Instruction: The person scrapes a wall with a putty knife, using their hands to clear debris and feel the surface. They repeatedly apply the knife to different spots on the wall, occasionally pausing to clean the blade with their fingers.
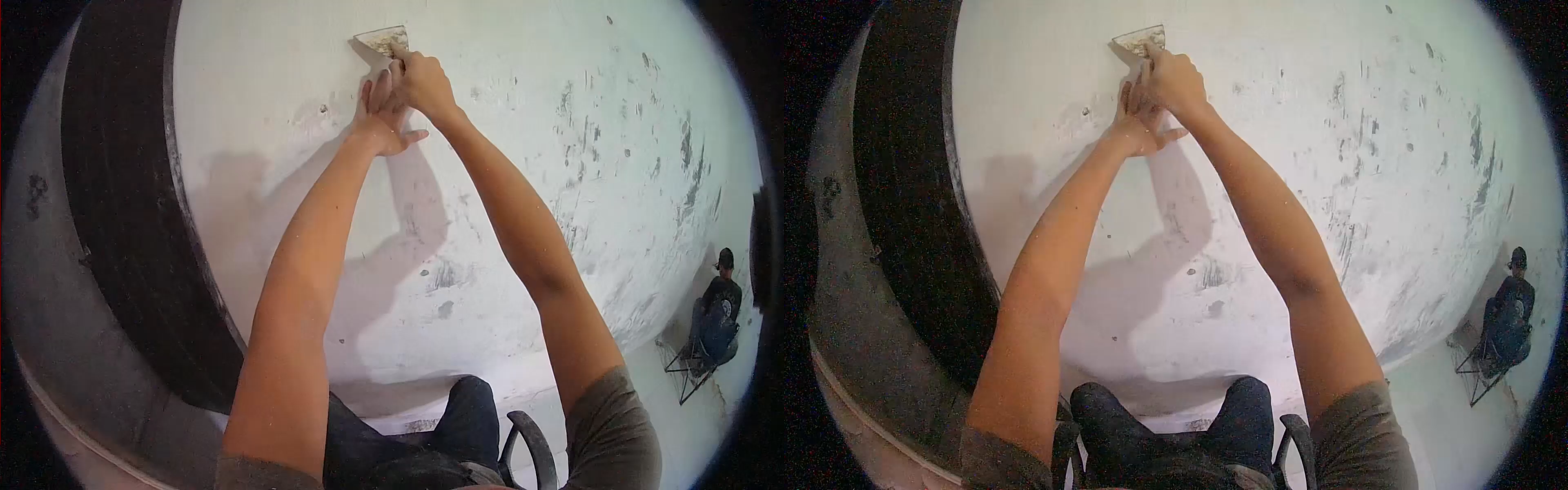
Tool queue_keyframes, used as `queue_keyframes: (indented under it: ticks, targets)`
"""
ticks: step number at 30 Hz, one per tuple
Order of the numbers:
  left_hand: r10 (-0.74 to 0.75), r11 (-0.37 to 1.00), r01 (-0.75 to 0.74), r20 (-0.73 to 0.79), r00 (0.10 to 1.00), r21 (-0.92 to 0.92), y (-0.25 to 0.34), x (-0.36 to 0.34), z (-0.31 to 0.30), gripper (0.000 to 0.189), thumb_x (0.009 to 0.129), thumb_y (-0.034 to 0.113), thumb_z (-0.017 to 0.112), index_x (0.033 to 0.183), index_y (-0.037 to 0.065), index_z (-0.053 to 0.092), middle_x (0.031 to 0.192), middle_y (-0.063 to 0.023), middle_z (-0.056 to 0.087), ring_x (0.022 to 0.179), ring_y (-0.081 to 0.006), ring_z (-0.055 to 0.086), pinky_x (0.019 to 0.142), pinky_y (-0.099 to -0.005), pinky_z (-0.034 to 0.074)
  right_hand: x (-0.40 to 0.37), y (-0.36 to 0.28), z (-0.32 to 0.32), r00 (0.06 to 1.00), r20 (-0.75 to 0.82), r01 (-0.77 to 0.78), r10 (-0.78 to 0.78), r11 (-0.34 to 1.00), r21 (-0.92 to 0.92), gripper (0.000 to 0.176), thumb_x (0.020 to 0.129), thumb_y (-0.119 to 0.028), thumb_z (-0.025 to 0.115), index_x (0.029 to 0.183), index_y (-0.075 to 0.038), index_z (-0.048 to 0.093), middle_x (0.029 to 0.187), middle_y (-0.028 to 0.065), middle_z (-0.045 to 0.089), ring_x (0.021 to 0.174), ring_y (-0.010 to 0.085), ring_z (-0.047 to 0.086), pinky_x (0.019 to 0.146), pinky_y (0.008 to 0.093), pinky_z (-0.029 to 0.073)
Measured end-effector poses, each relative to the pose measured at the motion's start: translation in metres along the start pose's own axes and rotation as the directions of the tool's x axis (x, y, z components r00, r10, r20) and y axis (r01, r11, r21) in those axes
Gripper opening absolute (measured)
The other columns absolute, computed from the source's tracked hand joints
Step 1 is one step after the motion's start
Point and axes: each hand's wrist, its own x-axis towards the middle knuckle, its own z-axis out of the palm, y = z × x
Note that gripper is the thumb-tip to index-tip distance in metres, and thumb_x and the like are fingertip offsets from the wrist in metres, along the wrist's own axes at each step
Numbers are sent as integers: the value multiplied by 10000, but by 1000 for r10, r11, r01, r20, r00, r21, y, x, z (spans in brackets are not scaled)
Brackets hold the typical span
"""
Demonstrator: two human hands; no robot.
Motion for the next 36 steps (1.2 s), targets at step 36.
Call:
queue_keyframes:
  ticks: [36]
  targets:
    - [4, 999, -5, 47, 999, 41, -2, -5, 6, 888, 895, 692, 322, 1540, 133, 75, 1610, -44, -7, 1454, -312, -167, 1172, -487, -101, -3, -1, 1, 999, 40, -8, 12, 996, -84, 409, 871, -220, 498, 1249, -115, 615, 810, 257, 652, 767, 425, 644, 711, 488, 515]
